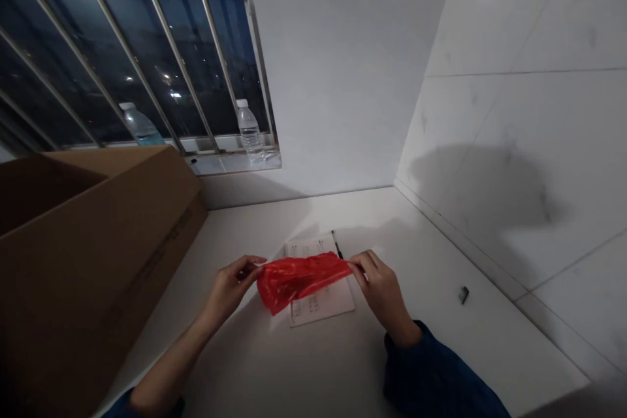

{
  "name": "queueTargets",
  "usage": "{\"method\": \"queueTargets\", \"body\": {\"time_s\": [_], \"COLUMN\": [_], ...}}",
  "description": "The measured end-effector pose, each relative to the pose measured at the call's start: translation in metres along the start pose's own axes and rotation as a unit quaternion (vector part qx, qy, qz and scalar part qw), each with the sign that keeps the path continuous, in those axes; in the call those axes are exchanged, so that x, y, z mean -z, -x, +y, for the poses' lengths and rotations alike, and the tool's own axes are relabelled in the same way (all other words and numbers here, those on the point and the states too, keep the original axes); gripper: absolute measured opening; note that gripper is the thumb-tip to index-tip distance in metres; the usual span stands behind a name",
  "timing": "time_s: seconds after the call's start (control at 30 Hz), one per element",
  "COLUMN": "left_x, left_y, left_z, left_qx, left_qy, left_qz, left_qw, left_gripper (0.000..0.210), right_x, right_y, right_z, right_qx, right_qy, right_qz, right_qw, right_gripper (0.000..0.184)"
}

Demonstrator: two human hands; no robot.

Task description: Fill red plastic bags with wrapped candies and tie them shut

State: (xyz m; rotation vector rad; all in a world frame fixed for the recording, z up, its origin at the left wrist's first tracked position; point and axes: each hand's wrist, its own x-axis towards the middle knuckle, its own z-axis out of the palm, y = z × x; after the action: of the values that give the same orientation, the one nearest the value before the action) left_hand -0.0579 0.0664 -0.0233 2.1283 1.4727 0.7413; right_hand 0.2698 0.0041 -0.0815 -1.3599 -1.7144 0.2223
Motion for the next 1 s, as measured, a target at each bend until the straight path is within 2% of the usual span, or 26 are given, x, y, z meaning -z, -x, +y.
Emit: {"method": "queueTargets", "body": {"time_s": [0.07,0.13,0.23,0.33,0.47,0.6,0.67,0.77,0.83,0.93,1.0], "left_x": [0.006,0.008,-0.001,-0.016,-0.026,-0.022,-0.018,-0.005,0.005,0.012,0.008], "left_y": [0.005,0.01,0.016,0.017,0.015,0.009,0.003,-0.009,-0.015,-0.013,-0.007], "left_z": [0.004,0.022,0.056,0.076,0.071,0.057,0.049,0.037,0.032,0.04,0.055], "left_qx": [-0.023,-0.074,-0.162,-0.217,-0.234,-0.236,-0.222,-0.175,-0.134,-0.089,-0.115], "left_qy": [-0.03,-0.06,-0.094,-0.14,-0.179,-0.178,-0.159,-0.111,-0.084,-0.077,-0.092], "left_qz": [0.006,-0.002,-0.07,-0.139,-0.157,-0.104,-0.063,0.014,0.063,0.125,0.107], "left_qw": [0.999,0.995,0.98,0.956,0.943,0.95,0.96,0.978,0.985,0.985,0.983], "left_gripper": [0.027,0.03,0.038,0.044,0.015,0.017,0.02,0.023,0.023,0.023,0.029], "right_x": [0.003,0.003,0.002,-0.003,-0.01,-0.009,-0.005,0.004,0.008,0.006,0.002], "right_y": [0.004,0.005,-0.001,-0.009,-0.011,-0.012,-0.019,-0.03,-0.033,-0.029,-0.024], "right_z": [-0.003,-0.012,-0.033,-0.049,-0.053,-0.045,-0.041,-0.032,-0.027,-0.025,-0.032], "right_qx": [0.001,0.008,0.018,0.042,0.056,0.063,0.044,-0.023,-0.069,-0.118,-0.137], "right_qy": [-0.013,-0.033,-0.051,-0.048,-0.068,-0.05,-0.065,-0.138,-0.198,-0.277,-0.296], "right_qz": [-0.035,-0.063,-0.09,-0.141,-0.197,-0.208,-0.189,-0.085,-0.011,0.032,0.019], "right_qw": [0.999,0.997,0.994,0.988,0.976,0.975,0.979,0.987,0.978,0.953,0.945], "right_gripper": [0.01,0.007,0.022,0.024,0.016,0.013,0.013,0.015,0.018,0.02,0.017]}}
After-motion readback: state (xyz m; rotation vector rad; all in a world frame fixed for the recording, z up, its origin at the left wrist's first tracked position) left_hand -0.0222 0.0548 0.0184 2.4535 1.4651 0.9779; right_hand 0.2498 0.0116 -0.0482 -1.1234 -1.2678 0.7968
